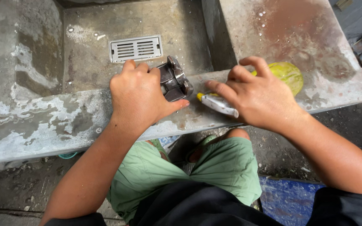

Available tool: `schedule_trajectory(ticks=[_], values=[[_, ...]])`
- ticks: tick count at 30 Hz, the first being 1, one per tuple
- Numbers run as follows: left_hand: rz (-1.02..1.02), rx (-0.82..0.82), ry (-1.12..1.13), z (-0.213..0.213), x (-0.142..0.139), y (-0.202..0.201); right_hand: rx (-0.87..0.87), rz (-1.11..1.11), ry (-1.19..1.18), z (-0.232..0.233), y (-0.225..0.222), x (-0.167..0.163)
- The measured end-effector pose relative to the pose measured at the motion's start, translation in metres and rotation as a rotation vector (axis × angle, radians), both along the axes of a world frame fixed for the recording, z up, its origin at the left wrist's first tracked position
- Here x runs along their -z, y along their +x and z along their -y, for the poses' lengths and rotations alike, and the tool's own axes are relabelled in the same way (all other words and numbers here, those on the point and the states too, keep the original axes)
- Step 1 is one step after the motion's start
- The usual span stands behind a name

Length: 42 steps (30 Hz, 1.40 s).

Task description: The person applies a liquid from a yellow spray bottle onto a small metal part and then rubs it with a brown abrasive pad. The person repeatedly sprays and scrubs the part over a concrete sink.

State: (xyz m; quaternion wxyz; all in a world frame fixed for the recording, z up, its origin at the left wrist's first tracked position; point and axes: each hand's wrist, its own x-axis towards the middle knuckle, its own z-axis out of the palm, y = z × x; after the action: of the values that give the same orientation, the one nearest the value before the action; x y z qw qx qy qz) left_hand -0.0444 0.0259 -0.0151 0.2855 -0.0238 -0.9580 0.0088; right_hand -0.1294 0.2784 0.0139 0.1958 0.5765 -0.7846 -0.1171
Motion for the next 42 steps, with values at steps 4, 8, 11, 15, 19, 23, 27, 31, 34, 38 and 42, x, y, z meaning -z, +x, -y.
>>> schedule_trajectory(ticks=[4,8,11,15,19,23,27,31,34,38,42], values=[[0.083,0.012,0.035,0.000,-0.006,0.002,-0.030,-0.021,-0.090,-0.001,0.000,0.001],[0.143,0.071,0.056,0.002,-0.013,0.004,-0.059,-0.013,-0.083,-0.003,0.002,0.000],[0.135,0.089,0.048,0.003,-0.016,0.007,-0.041,0.104,-0.091,0.000,0.006,-0.001],[0.168,0.063,0.073,0.001,-0.014,0.010,-0.080,-0.034,-0.133,0.015,0.011,-0.002],[0.108,0.055,0.060,-0.001,-0.009,0.011,-0.015,0.016,-0.019,0.024,0.013,-0.004],[0.088,0.053,0.086,-0.001,-0.005,0.010,-0.054,0.104,-0.082,0.019,0.012,-0.006],[0.067,0.044,0.080,-0.001,-0.002,0.009,-0.057,0.035,-0.093,0.013,0.011,-0.008],[-0.003,0.057,0.073,0.000,0.002,0.010,0.035,0.231,-0.084,0.011,0.005,-0.014],[-0.082,0.076,0.063,0.000,0.004,0.012,-0.020,0.165,-0.219,0.012,0.000,-0.018],[-0.164,0.121,0.064,0.003,0.007,0.013,0.041,0.166,-0.245,0.018,-0.003,-0.021],[-0.178,0.137,0.097,0.008,0.009,0.015,0.165,0.268,-0.227,0.021,-0.005,-0.021]])
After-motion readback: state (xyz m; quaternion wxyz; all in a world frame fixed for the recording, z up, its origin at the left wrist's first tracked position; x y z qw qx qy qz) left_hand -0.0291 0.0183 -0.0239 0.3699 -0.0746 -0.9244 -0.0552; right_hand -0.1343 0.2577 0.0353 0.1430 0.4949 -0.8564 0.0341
